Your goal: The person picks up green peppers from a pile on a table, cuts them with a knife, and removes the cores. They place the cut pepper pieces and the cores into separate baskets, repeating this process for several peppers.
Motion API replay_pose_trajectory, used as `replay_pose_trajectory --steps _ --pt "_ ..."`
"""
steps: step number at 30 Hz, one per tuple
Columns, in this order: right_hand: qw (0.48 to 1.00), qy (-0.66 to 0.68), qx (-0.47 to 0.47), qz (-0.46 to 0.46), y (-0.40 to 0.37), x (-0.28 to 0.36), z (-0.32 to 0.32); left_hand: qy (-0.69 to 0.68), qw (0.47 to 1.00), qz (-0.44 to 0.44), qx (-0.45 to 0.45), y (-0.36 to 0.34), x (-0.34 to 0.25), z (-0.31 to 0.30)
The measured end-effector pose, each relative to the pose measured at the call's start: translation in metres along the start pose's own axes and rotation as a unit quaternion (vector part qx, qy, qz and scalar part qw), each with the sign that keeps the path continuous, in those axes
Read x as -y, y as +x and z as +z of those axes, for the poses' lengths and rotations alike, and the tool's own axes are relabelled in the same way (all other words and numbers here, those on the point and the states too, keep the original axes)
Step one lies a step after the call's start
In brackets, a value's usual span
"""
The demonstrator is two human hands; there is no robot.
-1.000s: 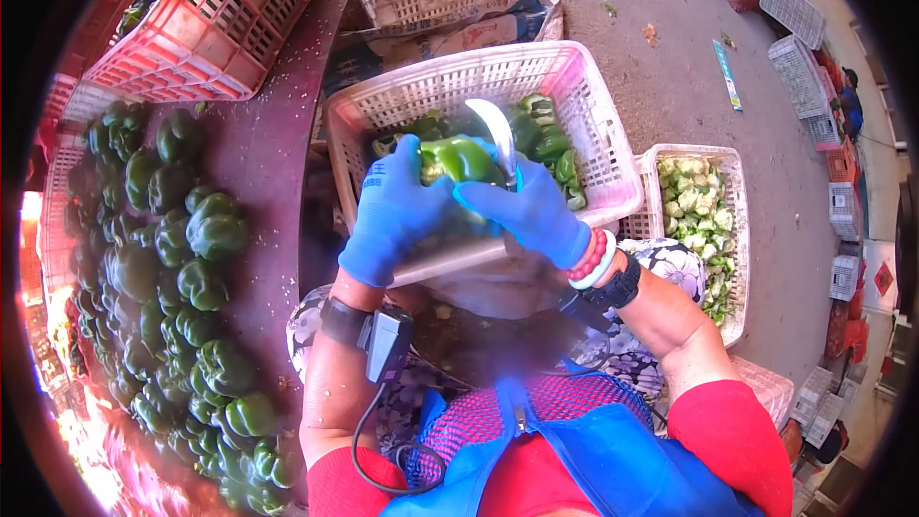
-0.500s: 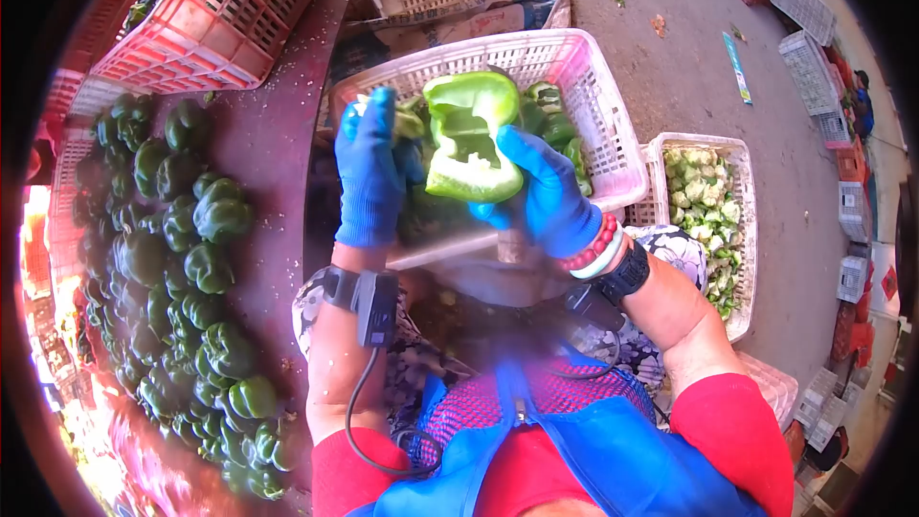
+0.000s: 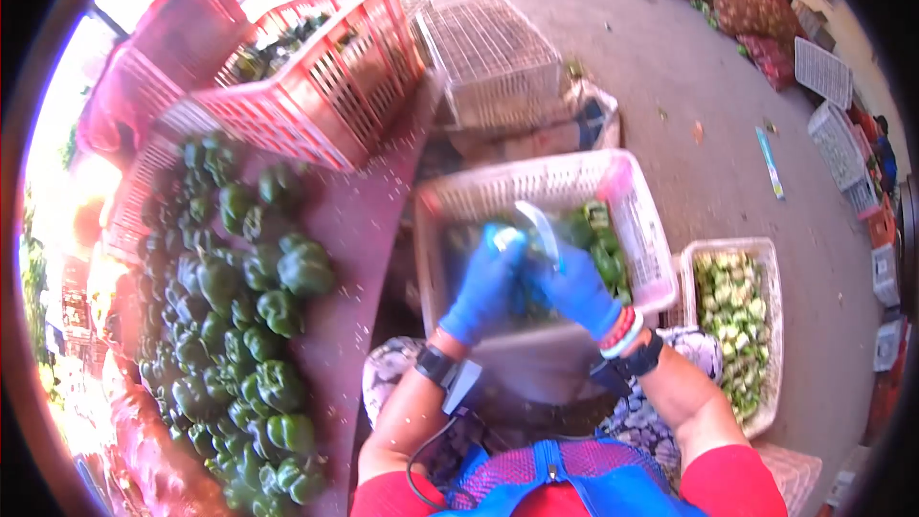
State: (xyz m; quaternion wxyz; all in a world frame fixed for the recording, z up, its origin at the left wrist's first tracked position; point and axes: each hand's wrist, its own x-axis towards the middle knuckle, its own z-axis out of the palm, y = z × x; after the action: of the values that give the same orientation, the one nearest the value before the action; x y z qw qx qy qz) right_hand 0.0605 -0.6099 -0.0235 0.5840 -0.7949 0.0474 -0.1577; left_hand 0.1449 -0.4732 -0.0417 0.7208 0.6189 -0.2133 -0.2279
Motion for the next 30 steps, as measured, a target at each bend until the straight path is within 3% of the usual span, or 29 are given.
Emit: replay_pose_trajectory --steps 1,2,3,4,7,9,11,14,15,16,17,18,20,21,22,23,24,25,26,27,28,29,30 --pt "1.000 0.011 0.011 0.011 0.001 0.001 0.000 -0.061 0.993 -0.092 0.048 -0.002 -0.018 0.000" --pt "0.996 0.034 0.059 0.055 0.001 0.009 -0.006 -0.095 0.985 -0.119 0.079 -0.001 -0.030 -0.003" --pt "0.976 0.139 0.107 0.129 0.002 0.004 -0.009 -0.126 0.975 -0.148 0.107 0.000 -0.042 -0.005" --pt "0.979 0.129 0.089 0.128 0.005 0.005 -0.007 -0.136 0.967 -0.174 0.123 -0.002 -0.051 -0.007" --pt "0.991 0.070 0.014 0.113 0.003 0.006 0.000 -0.208 0.970 -0.122 -0.018 -0.002 -0.022 0.011" --pt "0.995 -0.015 -0.067 0.070 0.000 0.008 0.015 0.038 0.994 0.074 -0.077 0.000 -0.009 0.014" --pt "0.991 -0.044 -0.114 0.047 0.000 0.013 0.024 0.005 0.988 0.012 -0.151 -0.002 -0.009 0.018" --pt "0.985 -0.012 -0.168 0.031 0.002 0.020 0.039 0.205 0.948 0.089 -0.226 -0.002 -0.021 0.021" --pt "0.987 -0.023 -0.158 0.027 0.004 0.016 0.037 0.221 0.942 0.086 -0.237 -0.003 -0.026 0.022" --pt "0.988 -0.034 -0.147 0.024 0.007 0.012 0.034 0.267 0.921 0.137 -0.248 0.003 -0.015 0.017" --pt "0.989 -0.045 -0.137 0.020 0.008 0.009 0.031 0.191 0.943 0.120 -0.245 0.008 -0.014 0.010" --pt "0.992 -0.022 -0.097 0.072 0.015 0.006 0.022 0.119 0.955 0.106 -0.251 0.008 -0.015 -0.002" --pt "0.954 0.030 0.033 0.295 0.028 0.014 -0.012 0.055 0.968 -0.008 -0.246 -0.024 -0.061 -0.035" --pt "0.963 -0.106 0.049 0.244 0.027 -0.015 -0.025 0.028 0.967 -0.014 -0.253 -0.047 -0.077 -0.055" --pt "0.953 -0.236 0.059 0.181 0.025 -0.051 -0.034 0.082 0.962 -0.067 -0.251 -0.081 -0.102 -0.074" --pt "0.942 -0.288 0.053 0.165 0.020 -0.081 -0.042 0.257 0.930 -0.089 -0.248 -0.119 -0.121 -0.095" --pt "0.928 -0.340 0.041 0.146 0.015 -0.099 -0.041 0.322 0.908 -0.142 -0.228 -0.162 -0.133 -0.116" --pt "0.955 -0.158 0.086 0.236 0.016 -0.086 -0.038 0.421 0.844 -0.256 -0.210 -0.200 -0.154 -0.126" --pt "0.939 0.027 0.123 0.321 0.017 -0.069 -0.040 0.583 0.762 -0.225 -0.168 -0.251 -0.150 -0.139" --pt "0.911 0.194 0.111 0.347 0.016 -0.072 -0.039 0.613 0.727 -0.286 -0.121 -0.295 -0.152 -0.144" --pt "0.905 0.250 0.124 0.320 0.017 -0.063 -0.039 0.653 0.668 -0.352 -0.058 -0.344 -0.138 -0.162" --pt "0.886 0.306 0.079 0.340 0.018 -0.043 -0.038 0.614 0.640 -0.462 0.027 -0.359 -0.153 -0.160" --pt "0.862 0.358 0.033 0.356 0.020 -0.030 -0.036 0.636 0.609 -0.467 0.075 -0.369 -0.159 -0.159"
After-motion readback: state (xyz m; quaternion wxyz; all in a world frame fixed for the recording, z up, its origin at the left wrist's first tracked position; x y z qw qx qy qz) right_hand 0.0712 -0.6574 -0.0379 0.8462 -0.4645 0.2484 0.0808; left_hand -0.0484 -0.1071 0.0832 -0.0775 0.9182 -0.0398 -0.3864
